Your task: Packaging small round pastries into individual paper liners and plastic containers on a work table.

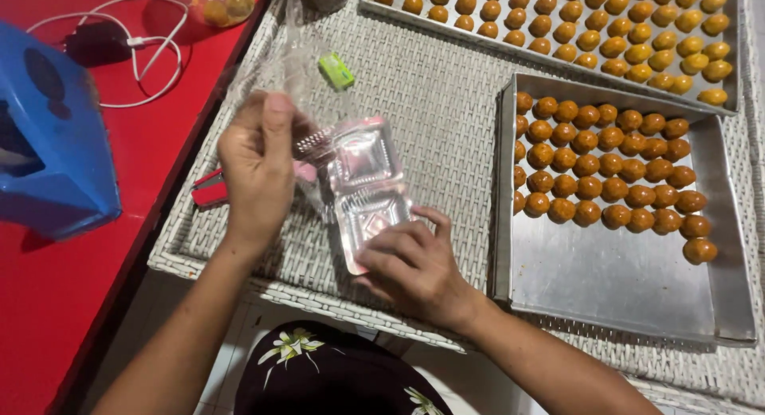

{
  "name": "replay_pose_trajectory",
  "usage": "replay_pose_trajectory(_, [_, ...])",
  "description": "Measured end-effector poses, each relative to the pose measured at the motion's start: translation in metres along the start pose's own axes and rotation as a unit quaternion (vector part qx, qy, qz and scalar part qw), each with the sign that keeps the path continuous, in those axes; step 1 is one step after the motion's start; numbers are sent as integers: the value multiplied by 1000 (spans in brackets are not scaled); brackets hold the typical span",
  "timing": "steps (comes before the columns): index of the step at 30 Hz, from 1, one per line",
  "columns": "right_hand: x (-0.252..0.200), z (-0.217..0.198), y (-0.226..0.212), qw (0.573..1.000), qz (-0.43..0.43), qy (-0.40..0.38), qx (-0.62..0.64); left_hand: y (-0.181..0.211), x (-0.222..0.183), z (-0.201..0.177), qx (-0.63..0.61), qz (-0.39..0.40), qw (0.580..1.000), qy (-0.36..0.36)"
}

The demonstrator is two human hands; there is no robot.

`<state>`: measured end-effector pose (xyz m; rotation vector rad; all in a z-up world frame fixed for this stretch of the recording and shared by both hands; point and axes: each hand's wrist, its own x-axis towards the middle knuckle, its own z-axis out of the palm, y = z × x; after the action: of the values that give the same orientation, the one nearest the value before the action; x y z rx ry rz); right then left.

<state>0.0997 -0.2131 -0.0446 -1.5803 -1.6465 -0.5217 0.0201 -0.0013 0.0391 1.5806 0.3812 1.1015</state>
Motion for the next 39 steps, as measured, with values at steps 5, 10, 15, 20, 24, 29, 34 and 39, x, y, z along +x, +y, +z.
replay_pose_trajectory(5, [13,-1,9,995,19,56,-85,31,-9,1,-18,-19,999,29])
replay_pose_trajectory(10, [16,-10,19,980,52,108,-158,34,-22,2,-7,-52,998,25])
replay_pose_trajectory(15, [10,-18,-12,957,198,47,208,20,-37,5,-28,-96,994,32])
replay_pose_trajectory(20, [15,-17,-18,902,260,26,343,16,-52,14,-38,-145,989,9])
replay_pose_trajectory(24, [22,-14,-21,889,308,27,339,-3,-61,23,-87,-212,973,-9])
replay_pose_trajectory(29, [20,-16,-16,891,343,14,296,-21,-64,25,-103,-258,960,-36])
replay_pose_trajectory(34, [17,-19,-12,910,351,-21,221,-21,-72,21,-43,-265,960,-83])
replay_pose_trajectory(39, [17,-18,-11,932,301,-54,195,-20,-75,19,25,-286,944,-161])
